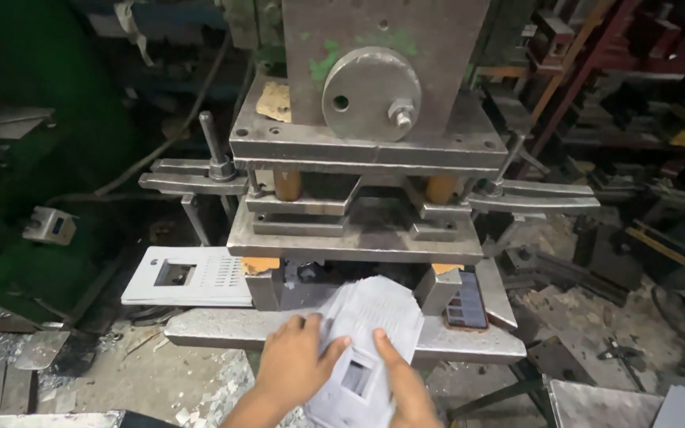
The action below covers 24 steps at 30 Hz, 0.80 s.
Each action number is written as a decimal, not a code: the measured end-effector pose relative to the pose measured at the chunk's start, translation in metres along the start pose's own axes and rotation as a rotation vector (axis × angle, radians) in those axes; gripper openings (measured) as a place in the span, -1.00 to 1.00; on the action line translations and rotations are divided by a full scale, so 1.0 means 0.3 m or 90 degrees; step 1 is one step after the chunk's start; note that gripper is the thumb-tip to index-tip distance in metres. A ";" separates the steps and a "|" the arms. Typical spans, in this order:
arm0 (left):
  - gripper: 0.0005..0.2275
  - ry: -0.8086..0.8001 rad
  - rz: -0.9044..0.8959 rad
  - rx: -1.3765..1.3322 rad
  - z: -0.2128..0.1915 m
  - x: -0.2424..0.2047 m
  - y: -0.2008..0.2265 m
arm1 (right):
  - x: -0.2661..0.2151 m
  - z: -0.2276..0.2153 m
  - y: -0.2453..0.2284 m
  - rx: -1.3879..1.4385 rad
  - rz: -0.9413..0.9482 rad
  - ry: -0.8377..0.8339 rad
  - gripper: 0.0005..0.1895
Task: Operating a manual press machine to stamp or bend metal panel enclosures repeatedly.
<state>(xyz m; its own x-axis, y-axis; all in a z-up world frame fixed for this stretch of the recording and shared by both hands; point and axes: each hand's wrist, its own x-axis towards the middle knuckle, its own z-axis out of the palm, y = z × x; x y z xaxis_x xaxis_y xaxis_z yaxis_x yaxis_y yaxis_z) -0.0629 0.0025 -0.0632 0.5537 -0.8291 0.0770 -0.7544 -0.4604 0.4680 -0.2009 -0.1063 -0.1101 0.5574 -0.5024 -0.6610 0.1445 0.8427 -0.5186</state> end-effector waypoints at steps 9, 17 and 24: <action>-0.16 -0.204 -0.406 -0.414 0.234 -0.035 -0.225 | 0.070 -0.133 -0.076 -0.251 -0.009 0.001 -0.27; -0.07 -0.246 -0.391 -0.652 0.322 0.046 -0.183 | 0.298 -0.327 0.059 -0.265 -0.099 -0.143 -0.29; -0.22 -0.050 -0.397 -0.838 0.552 -0.090 -0.166 | 0.342 -0.367 0.112 -0.277 -0.271 -0.114 -0.27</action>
<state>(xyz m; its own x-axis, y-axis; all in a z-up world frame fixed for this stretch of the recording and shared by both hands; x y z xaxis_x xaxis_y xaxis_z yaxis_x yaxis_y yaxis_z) -0.0986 -0.0046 -0.2344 0.6110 -0.6425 -0.4625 0.4817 -0.1619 0.8613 -0.2288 -0.1508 -0.2552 0.6583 -0.7037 -0.2671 0.0591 0.4021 -0.9137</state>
